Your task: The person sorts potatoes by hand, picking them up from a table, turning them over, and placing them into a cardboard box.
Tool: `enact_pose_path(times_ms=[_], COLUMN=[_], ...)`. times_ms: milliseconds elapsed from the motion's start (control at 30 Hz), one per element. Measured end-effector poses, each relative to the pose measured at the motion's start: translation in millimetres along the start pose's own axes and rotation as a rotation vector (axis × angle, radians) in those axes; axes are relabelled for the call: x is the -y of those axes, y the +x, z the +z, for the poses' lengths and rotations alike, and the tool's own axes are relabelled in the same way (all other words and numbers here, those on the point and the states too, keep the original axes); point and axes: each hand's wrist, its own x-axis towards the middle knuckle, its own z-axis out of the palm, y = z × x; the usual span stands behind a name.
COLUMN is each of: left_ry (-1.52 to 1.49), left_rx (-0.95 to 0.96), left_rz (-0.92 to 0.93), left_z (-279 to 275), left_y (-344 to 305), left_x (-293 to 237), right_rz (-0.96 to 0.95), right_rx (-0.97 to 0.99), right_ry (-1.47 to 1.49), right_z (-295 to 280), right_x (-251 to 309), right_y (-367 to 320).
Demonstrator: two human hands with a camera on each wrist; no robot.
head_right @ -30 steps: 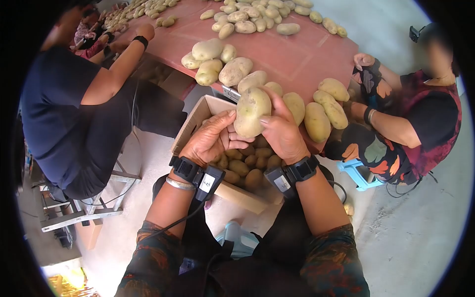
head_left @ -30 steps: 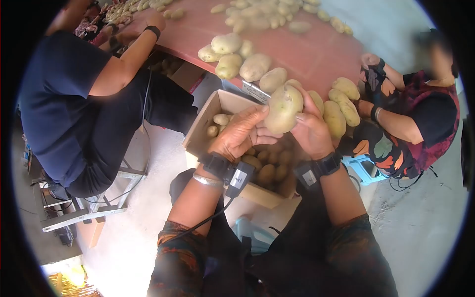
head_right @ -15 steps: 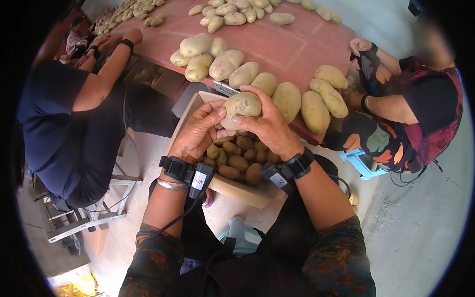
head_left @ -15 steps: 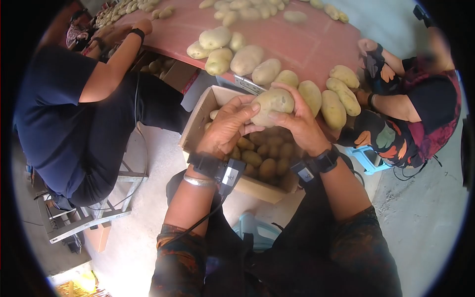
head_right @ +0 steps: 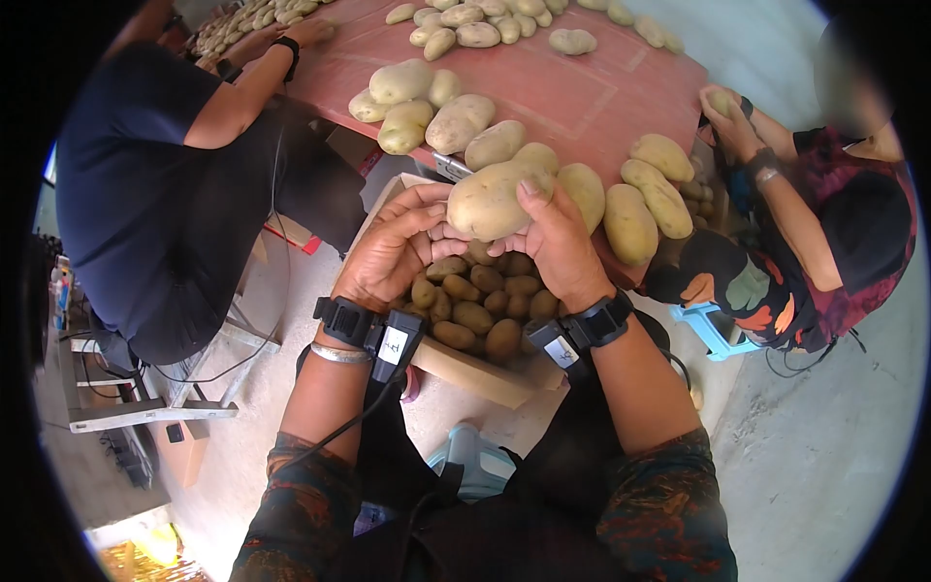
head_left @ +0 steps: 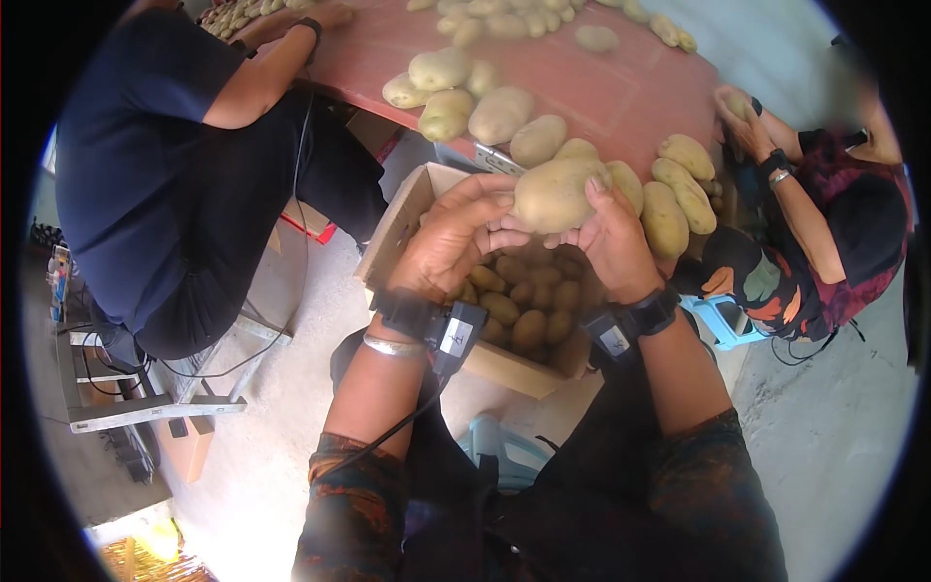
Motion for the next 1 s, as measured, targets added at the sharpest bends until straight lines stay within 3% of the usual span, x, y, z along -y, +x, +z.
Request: enact_pose_path(times_ms=[133,467,1000], left_ry=[0.021,0.046,0.046], left_rx=[-0.01,-0.042,-0.114], left_rz=[0.015,0.02,-0.113], left_z=[10.1,11.6,-6.3], left_y=[-5.5,-7.8,3.9], left_x=[2.0,8.5,8.9], right_rz=[0.059,0.063,0.086], right_rx=[0.074,0.035,-0.072], right_ry=[0.05,0.102,-0.105], right_z=[-11.7,-6.9,-2.5], right_x=[-2.9,-3.0,-3.0], right_y=[-1.7,-7.2,-4.8])
